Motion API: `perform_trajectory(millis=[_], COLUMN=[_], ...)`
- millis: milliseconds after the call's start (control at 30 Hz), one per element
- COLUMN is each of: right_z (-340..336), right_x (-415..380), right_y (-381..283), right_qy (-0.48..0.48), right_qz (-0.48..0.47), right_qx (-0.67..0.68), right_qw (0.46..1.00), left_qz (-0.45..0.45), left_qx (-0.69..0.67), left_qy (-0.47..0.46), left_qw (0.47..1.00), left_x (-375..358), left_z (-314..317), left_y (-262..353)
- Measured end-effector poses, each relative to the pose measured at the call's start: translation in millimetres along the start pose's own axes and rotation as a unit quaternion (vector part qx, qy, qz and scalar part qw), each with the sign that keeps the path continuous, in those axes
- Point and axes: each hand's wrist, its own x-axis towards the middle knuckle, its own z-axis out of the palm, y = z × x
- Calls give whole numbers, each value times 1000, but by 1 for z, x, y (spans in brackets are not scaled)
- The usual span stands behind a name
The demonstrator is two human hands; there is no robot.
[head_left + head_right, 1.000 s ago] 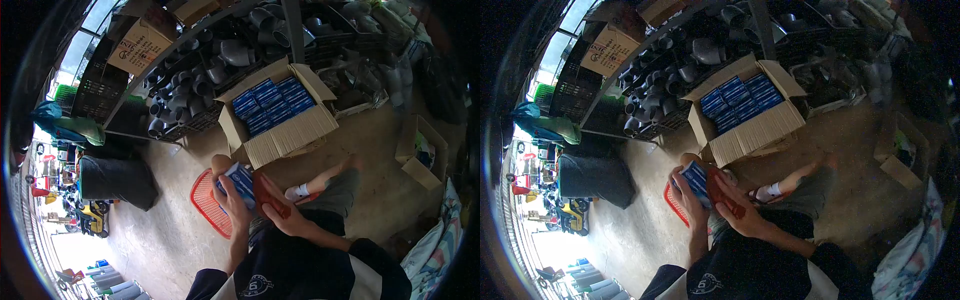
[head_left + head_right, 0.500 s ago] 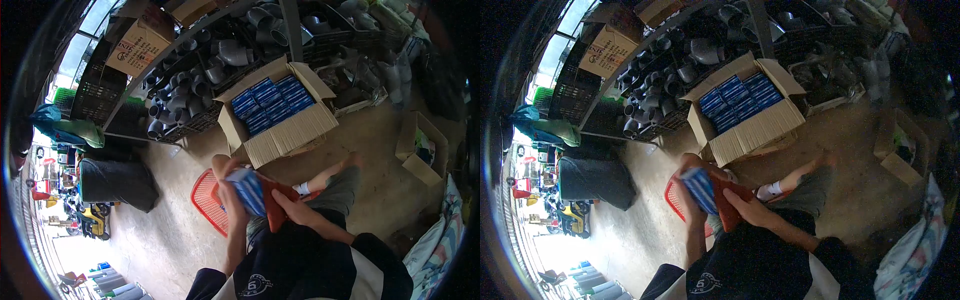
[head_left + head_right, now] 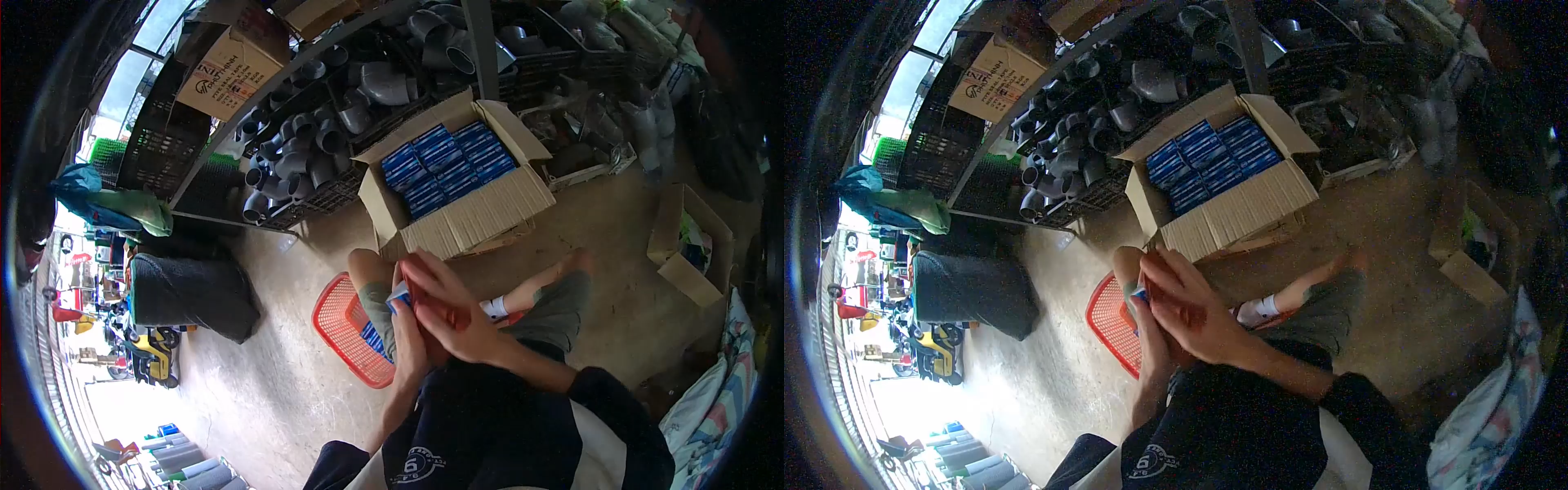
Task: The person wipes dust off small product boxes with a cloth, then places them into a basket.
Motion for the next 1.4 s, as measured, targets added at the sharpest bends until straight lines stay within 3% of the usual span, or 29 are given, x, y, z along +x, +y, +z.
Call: perform_trajectory(millis=[67, 100, 133, 233, 300, 400, 500, 600, 667, 700, 733, 867, 967, 1033, 1133, 1267, 1367, 1400], right_z=[-4, -1, 7, 31, 34, 24, 11, 21, 14, 14, 14, 0, -8, -4, -5, -17, -22, -21], right_x=[10, 8, -2, -27, -31, -11, -3, -25, -30, -33, -38, -39, -20, -21, -21, -18, -14, -14], right_y=[8, 13, 16, 17, 10, 24, 23, 20, 9, 12, 17, 12, -5, -2, -2, -10, -16, -16], right_qy=[27, 27, 26, 32, 47, 98, 75, 84, 52, 59, 67, 26, 40, 23, 12, -5, -42, -34], right_qz=[30, 30, 31, 9, 18, 90, 137, 177, 273, 241, 208, 139, -11, -24, -30, 22, 177, 174], right_qx=[91, 67, 43, -6, -28, 249, 248, 129, 43, 47, 50, 77, -44, -53, -53, -124, -209, -219], right_qw=[995, 997, 998, 999, 998, 959, 956, 972, 960, 968, 975, 987, 998, 998, 998, 992, 961, 959], left_qz=[23, 37, 63, 52, 81, 166, 153, 118, 97, 87, 119, 39, 32, 14, 56, 146, 121, 117], left_qx=[75, 109, 50, 42, 91, 189, 170, -1, 27, 43, 56, -104, -117, -183, -207, -143, -130, -135], left_qy=[18, 28, 12, 92, 93, 66, 14, 61, 96, 112, 51, -32, -25, 3, -4, 1, -23, 3], left_qw=[997, 993, 997, 994, 988, 966, 973, 991, 990, 989, 990, 993, 992, 983, 977, 979, 984, 984], left_x=[-9, -11, 4, 11, 7, -8, -17, -9, -12, -12, -7, 6, 8, 2, 4, 8, 5, 5], left_z=[9, 12, -9, -15, -14, -4, 9, -4, -8, -9, -8, -11, -17, -14, -11, 2, -1, -1], left_y=[17, 22, 0, 26, 15, -5, 13, 1, 1, 4, 10, 20, 1, 0, -2, -3, 1, 1])
